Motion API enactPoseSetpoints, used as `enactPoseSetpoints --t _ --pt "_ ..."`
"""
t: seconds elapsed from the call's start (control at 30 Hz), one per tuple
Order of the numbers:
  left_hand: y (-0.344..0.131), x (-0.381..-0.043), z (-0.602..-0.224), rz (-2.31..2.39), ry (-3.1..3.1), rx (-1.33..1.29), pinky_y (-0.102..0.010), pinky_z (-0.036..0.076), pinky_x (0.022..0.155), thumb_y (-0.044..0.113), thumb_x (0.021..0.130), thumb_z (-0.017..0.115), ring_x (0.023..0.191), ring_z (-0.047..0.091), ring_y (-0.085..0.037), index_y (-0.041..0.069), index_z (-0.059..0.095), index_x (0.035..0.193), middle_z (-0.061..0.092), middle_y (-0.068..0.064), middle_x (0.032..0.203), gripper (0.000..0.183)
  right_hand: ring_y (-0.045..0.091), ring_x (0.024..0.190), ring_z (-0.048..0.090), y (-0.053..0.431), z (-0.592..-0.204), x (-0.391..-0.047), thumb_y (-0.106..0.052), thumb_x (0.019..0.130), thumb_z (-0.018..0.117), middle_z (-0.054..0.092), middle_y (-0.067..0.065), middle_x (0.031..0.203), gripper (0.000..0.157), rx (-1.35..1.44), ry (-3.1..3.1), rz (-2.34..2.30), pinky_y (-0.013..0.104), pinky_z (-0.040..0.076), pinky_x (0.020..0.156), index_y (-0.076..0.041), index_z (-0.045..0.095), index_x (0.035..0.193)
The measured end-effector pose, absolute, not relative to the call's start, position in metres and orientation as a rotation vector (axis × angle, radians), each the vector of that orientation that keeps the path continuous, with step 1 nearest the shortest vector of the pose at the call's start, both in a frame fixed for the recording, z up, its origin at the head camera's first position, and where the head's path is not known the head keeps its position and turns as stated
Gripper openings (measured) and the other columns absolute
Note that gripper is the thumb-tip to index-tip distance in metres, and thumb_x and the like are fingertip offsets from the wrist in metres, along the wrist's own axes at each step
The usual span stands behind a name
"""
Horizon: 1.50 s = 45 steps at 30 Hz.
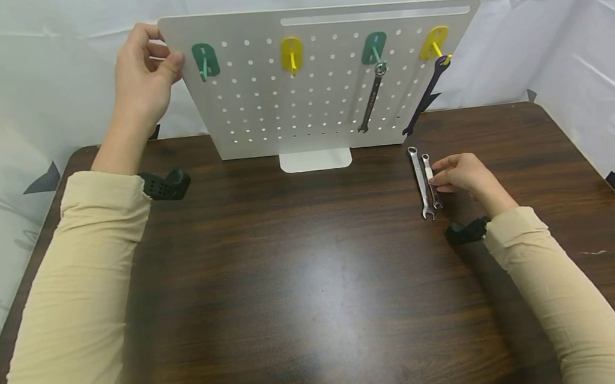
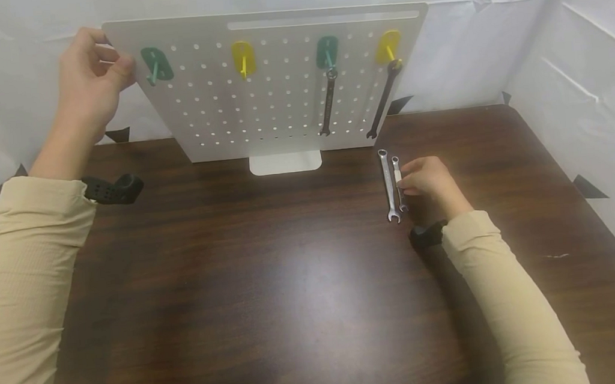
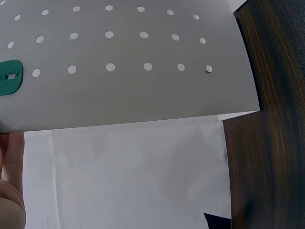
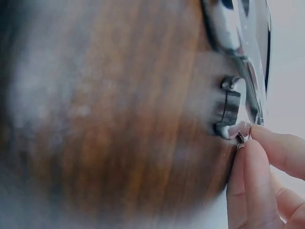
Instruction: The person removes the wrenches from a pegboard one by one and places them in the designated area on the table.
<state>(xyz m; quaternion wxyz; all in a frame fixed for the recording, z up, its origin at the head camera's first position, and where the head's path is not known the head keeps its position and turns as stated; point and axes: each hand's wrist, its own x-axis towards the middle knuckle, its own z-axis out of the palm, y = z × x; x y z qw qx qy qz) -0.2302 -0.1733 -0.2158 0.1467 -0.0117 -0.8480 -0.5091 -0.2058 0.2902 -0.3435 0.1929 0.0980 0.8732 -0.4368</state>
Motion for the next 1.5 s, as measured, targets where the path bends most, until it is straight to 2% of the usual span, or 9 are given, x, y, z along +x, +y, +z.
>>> enactPoseSetpoints --t 0.4,0.63,0.93,1.13,1.5 --pt "-0.172 -0.230 -0.217 -1.428 -2.462 -0.030 -0.023 0.052 0.102 0.020 0.097 0.052 0.085 0.051 0.004 0.021 0.052 0.121 0.044 0.018 0.090 0.024 -0.004 0.066 0.056 0.292 -0.341 -0.204 -0.006 0.092 0.056 0.060 -0.013 0.078 0.049 0.222 2.495 -1.236 0.010 0.057 0.064 0.015 0.041 0.133" --pt "-0.172 -0.232 -0.217 -1.444 -2.451 -0.032 -0.023 0.052 0.101 0.020 0.097 0.053 0.084 0.051 0.004 0.020 0.052 0.120 0.045 0.017 0.089 0.024 -0.008 0.074 0.058 0.288 -0.327 -0.203 -0.008 0.096 0.050 0.058 -0.023 0.075 0.049 0.175 2.451 -1.407 0.009 0.057 0.070 0.013 0.034 0.138" --pt "-0.174 -0.233 -0.218 -1.459 -2.447 -0.032 -0.022 0.052 0.101 0.020 0.096 0.052 0.085 0.051 0.004 0.022 0.053 0.118 0.045 0.017 0.090 0.022 -0.009 0.074 0.061 0.272 -0.301 -0.198 -0.012 0.097 0.053 0.061 -0.026 0.076 0.041 0.073 2.490 -1.473 0.011 0.057 0.073 0.007 0.042 0.132" --pt "-0.174 -0.232 -0.217 -1.462 -2.440 -0.038 -0.022 0.052 0.101 0.020 0.096 0.053 0.084 0.051 0.003 0.021 0.053 0.117 0.045 0.017 0.090 0.021 -0.008 0.081 0.062 0.260 -0.287 -0.194 -0.018 0.094 0.060 0.064 -0.025 0.082 0.039 0.003 2.490 -1.528 0.011 0.057 0.073 0.000 0.050 0.127" --pt "-0.174 -0.231 -0.218 -1.471 -2.441 -0.039 -0.023 0.052 0.102 0.020 0.096 0.053 0.084 0.051 0.003 0.021 0.053 0.118 0.045 0.016 0.090 0.022 -0.001 0.084 0.065 0.224 -0.268 -0.191 -0.016 0.092 0.063 0.066 -0.018 0.088 0.037 -0.097 2.470 -1.670 0.013 0.058 0.073 -0.002 0.054 0.125"
